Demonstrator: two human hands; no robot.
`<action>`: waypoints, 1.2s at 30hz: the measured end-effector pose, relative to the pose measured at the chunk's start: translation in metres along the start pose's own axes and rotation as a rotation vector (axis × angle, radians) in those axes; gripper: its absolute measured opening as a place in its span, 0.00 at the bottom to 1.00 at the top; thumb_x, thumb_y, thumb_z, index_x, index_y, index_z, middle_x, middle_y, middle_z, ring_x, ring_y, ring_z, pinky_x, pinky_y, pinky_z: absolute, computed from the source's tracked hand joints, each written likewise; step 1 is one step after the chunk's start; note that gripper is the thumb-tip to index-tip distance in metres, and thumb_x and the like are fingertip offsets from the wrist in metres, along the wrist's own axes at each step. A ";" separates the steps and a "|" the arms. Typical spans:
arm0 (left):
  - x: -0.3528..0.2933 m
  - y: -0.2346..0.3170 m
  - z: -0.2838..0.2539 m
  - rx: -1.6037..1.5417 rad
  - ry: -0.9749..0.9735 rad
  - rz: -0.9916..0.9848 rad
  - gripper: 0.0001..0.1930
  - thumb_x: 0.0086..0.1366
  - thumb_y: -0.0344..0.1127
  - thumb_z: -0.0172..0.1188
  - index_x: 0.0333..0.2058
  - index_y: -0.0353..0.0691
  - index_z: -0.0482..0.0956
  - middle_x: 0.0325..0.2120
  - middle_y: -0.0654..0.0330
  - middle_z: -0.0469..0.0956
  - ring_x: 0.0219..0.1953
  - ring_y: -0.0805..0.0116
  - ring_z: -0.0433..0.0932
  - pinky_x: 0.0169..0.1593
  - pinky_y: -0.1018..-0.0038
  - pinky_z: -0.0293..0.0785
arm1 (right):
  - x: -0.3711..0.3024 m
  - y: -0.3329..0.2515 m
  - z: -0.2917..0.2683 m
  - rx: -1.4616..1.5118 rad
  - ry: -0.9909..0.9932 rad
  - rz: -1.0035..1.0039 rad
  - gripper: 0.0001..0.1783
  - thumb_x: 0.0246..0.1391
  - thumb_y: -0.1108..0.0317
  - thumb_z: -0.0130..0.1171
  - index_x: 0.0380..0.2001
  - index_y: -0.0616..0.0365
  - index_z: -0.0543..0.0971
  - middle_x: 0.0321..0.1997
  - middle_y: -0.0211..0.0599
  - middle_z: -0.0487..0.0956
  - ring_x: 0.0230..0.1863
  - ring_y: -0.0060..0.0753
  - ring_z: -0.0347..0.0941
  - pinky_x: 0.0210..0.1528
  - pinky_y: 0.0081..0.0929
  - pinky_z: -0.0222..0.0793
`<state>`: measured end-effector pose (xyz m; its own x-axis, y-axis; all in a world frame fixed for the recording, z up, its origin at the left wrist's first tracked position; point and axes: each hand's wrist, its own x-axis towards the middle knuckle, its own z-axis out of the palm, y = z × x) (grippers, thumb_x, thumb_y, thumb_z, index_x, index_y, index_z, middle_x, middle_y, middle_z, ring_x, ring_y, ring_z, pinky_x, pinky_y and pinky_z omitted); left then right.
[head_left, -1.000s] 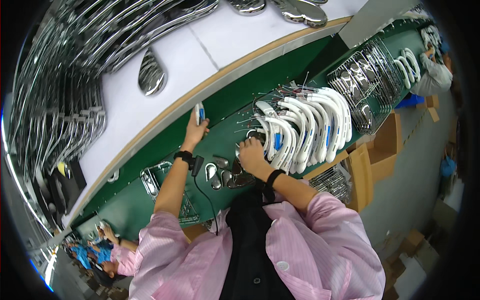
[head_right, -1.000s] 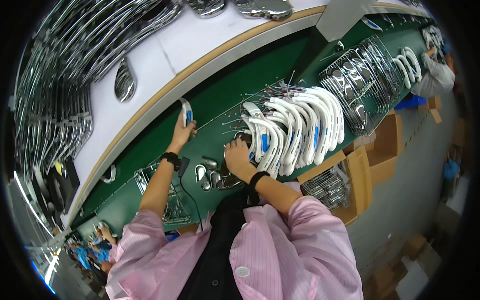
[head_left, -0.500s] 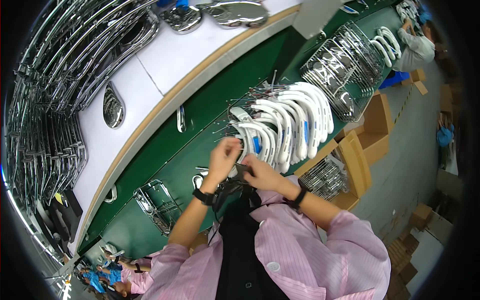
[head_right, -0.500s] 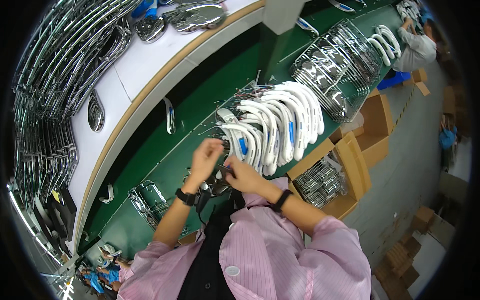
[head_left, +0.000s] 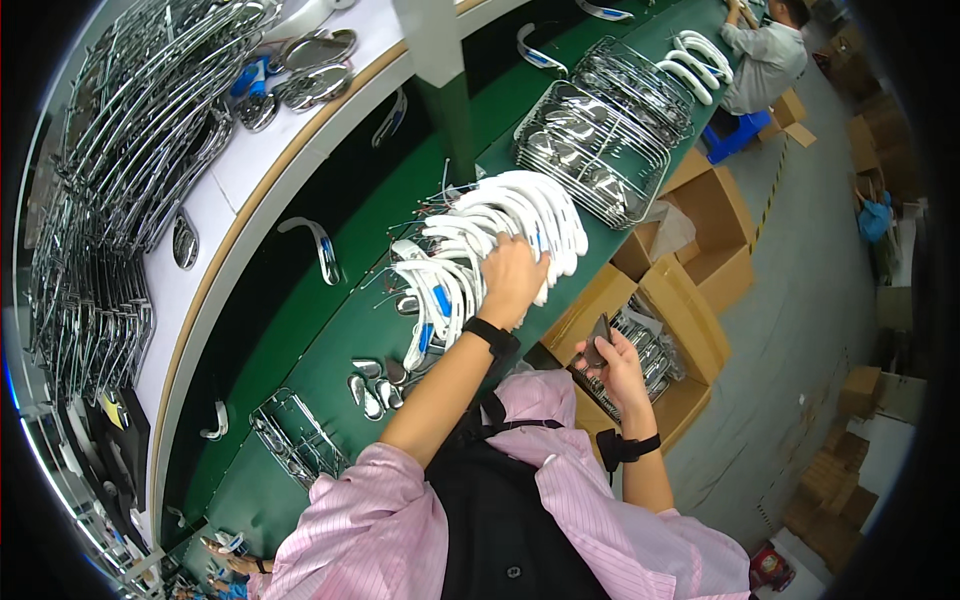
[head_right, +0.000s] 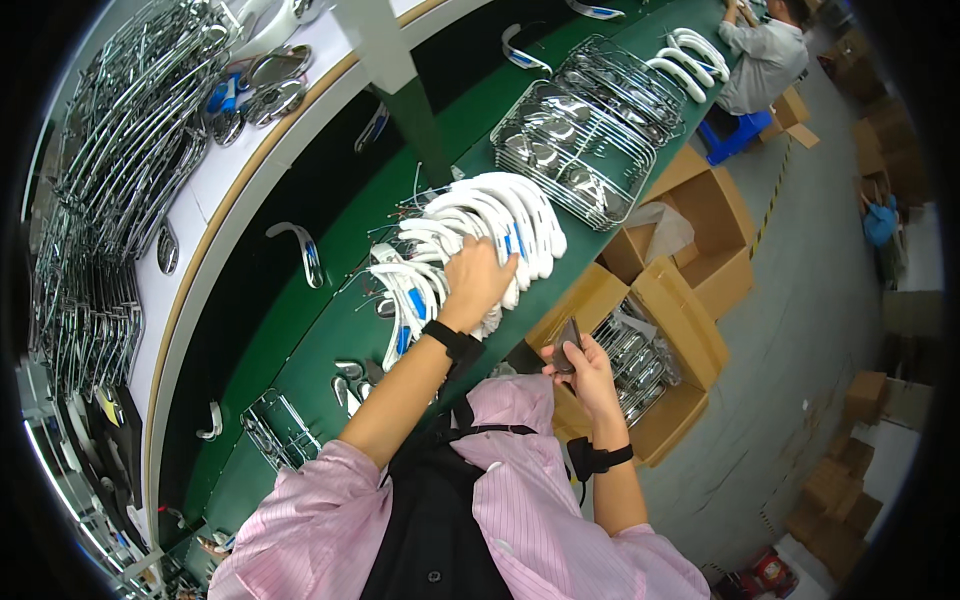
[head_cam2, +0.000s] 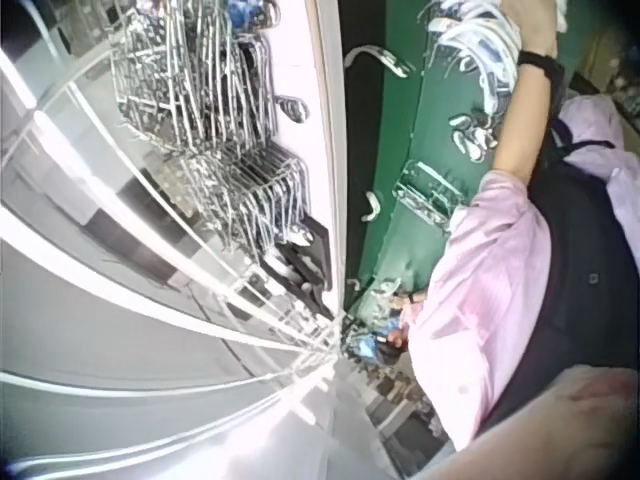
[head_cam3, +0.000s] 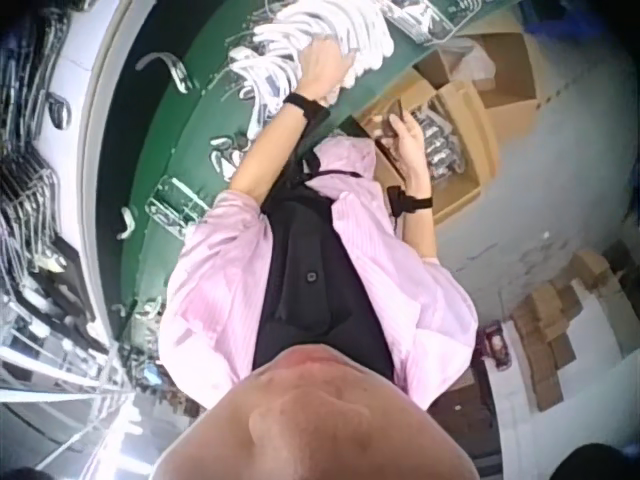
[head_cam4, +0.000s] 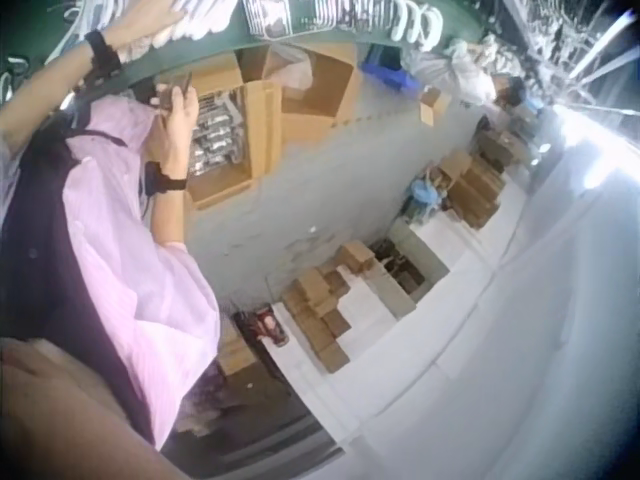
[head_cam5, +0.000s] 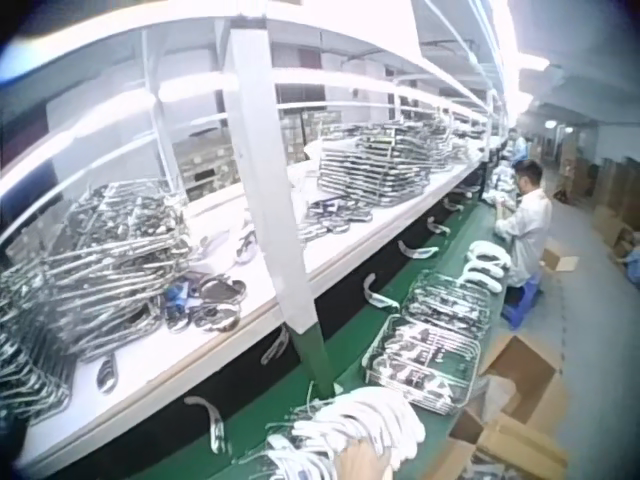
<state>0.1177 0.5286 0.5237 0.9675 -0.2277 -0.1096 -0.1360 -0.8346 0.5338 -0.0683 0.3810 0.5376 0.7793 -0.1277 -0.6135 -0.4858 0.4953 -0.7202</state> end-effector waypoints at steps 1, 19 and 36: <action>0.003 -0.002 0.000 -0.009 -0.016 -0.020 0.22 0.54 0.48 0.63 0.30 0.29 0.79 0.33 0.41 0.77 0.31 0.42 0.79 0.37 0.56 0.76 | -0.003 0.001 -0.002 0.007 0.003 -0.005 0.08 0.64 0.68 0.47 0.43 0.59 0.70 0.38 0.41 0.81 0.28 0.28 0.79 0.24 0.17 0.72; -0.099 -0.045 -0.171 -1.855 0.270 -0.111 0.19 0.73 0.46 0.36 0.57 0.45 0.60 0.42 0.50 0.75 0.42 0.58 0.77 0.45 0.61 0.77 | 0.004 -0.072 0.161 -0.155 -0.537 -0.564 0.27 0.60 0.73 0.51 0.62 0.65 0.61 0.56 0.42 0.71 0.53 0.30 0.68 0.49 0.31 0.69; -0.163 -0.056 -0.205 -1.472 0.641 -0.040 0.27 0.68 0.32 0.46 0.62 0.44 0.47 0.51 0.51 0.68 0.50 0.62 0.73 0.52 0.63 0.74 | -0.031 -0.057 0.273 -0.796 -0.651 -1.240 0.30 0.38 0.67 0.72 0.49 0.61 0.78 0.42 0.42 0.72 0.38 0.39 0.68 0.37 0.29 0.67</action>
<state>0.0111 0.7151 0.6839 0.9421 0.3353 0.0075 -0.1626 0.4373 0.8845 0.0432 0.5914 0.6862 0.7556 0.3817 0.5323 0.6311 -0.2066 -0.7477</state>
